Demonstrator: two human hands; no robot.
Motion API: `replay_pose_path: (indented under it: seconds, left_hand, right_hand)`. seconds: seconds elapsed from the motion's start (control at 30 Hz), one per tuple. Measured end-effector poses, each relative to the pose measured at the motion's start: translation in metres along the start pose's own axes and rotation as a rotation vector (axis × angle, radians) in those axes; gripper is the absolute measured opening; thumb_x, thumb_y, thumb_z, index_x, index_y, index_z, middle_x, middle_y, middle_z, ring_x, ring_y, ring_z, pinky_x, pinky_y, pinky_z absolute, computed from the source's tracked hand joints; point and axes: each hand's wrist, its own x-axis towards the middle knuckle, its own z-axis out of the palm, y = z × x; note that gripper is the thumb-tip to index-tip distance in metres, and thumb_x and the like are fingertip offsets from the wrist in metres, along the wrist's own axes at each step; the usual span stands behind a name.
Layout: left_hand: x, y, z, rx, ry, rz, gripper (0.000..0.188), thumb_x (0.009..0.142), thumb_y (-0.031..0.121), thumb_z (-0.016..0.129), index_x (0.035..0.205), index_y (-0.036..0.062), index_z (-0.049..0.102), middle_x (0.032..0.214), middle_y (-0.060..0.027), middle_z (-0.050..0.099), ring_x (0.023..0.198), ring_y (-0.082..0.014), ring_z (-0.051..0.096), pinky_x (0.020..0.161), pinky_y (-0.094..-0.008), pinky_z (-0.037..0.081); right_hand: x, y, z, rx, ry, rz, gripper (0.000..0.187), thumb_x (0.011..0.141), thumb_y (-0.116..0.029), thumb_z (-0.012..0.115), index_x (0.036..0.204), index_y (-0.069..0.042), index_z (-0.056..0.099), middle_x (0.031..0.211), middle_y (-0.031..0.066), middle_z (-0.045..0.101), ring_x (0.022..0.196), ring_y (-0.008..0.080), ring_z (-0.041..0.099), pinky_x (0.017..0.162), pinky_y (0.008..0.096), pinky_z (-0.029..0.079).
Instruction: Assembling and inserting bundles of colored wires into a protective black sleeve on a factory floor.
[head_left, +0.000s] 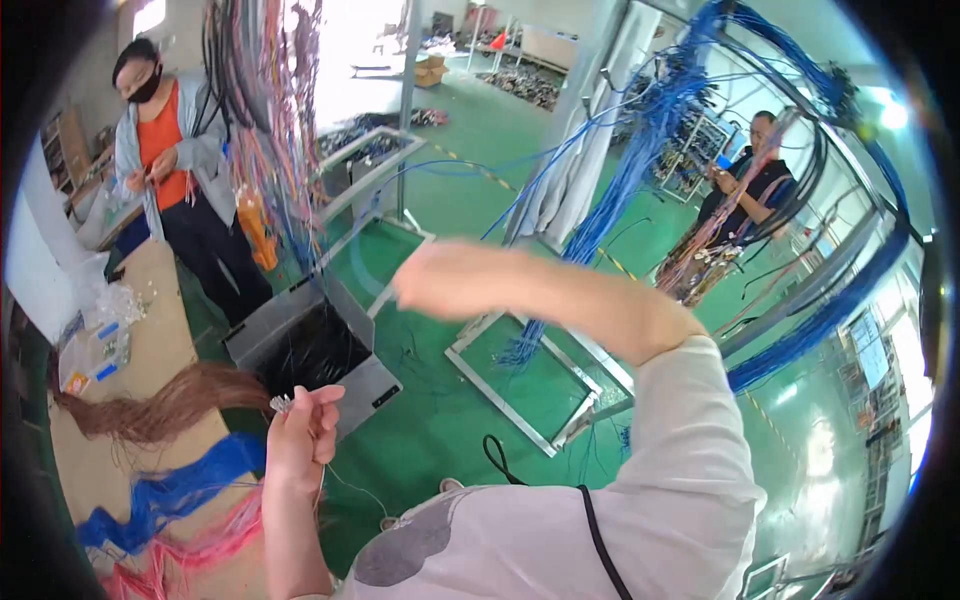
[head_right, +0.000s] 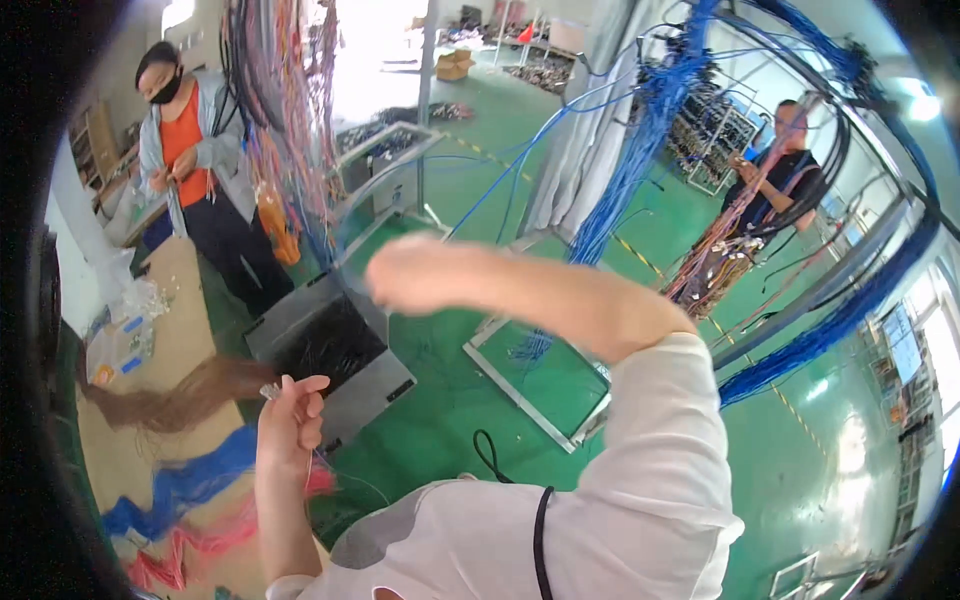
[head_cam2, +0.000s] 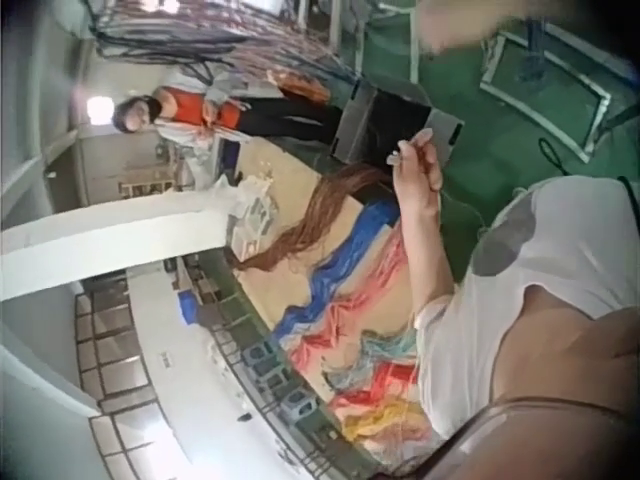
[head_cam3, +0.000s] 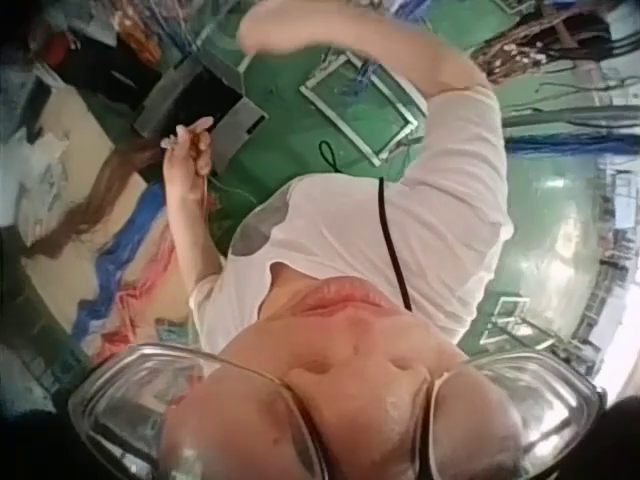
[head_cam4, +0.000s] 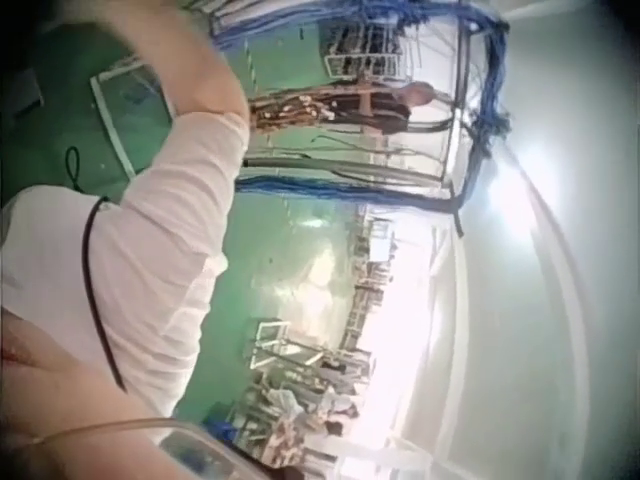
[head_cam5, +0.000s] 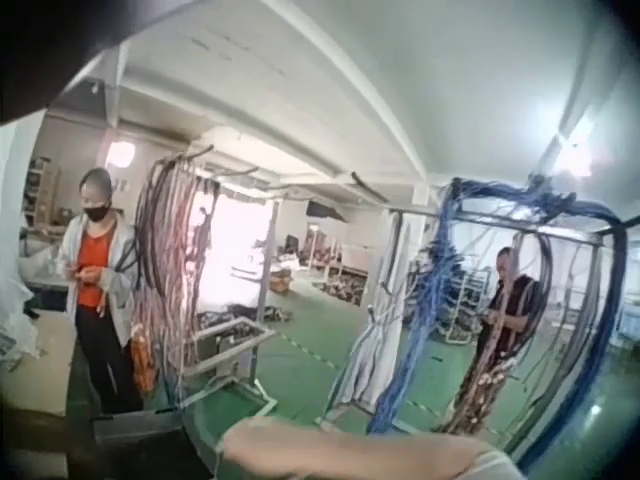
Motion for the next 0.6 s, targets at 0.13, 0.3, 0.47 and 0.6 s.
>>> replay_pose_path:
  seconds: [0.13,0.3,0.47,0.6]
  left_hand:
    - [0.020,0.011,0.003,-0.126,-0.079,-0.034,0.042,0.087,0.041,0.038,0.095,0.0031,0.055,0.059,0.0043,0.040,0.039,-0.0031,0.024,0.034,-0.0187,0.014]
    - [0.021,0.007,-0.025,-0.204,-0.085,0.200,0.028,0.087,0.037,0.041,0.074,0.0123,0.046,0.063,0.0051,0.039,0.039,-0.0034,0.023,0.034,-0.0189,0.013]
    - [0.006,0.022,-0.062,-0.376,-0.015,0.368,0.025,0.087,0.035,0.042,0.074,0.0141,0.040,0.067,0.0040,0.038,0.041,-0.0031,0.020,0.034,-0.0186,0.011]
    - [0.008,0.030,-0.113,-0.645,0.036,0.469,0.023,0.089,0.031,0.038,0.079,0.0112,0.043,0.066,0.0029,0.038,0.040,-0.0036,0.019,0.032,-0.0189,0.012]
  right_hand:
    - [0.031,-0.062,0.050,-0.073,-0.194,0.004,0.012,0.064,-0.012,0.054,0.064,-0.002,0.060,0.069,0.0178,0.060,0.068,0.0324,0.059,0.058,0.0397,0.048]
    - [0.052,-0.098,0.088,0.048,-0.285,-0.063,0.016,0.066,-0.012,0.052,0.070,0.000,0.062,0.073,0.0179,0.060,0.071,0.0314,0.059,0.062,0.0399,0.047]
    - [0.052,-0.087,0.138,0.450,-0.400,-0.386,0.026,0.076,-0.020,0.043,0.075,0.000,0.060,0.074,0.0194,0.059,0.070,0.0329,0.056,0.063,0.0424,0.043]
    - [0.008,-0.061,0.178,0.663,-0.616,-0.084,0.034,0.083,-0.027,0.038,0.080,-0.003,0.062,0.073,0.0123,0.060,0.068,0.0264,0.056,0.063,0.0370,0.043]
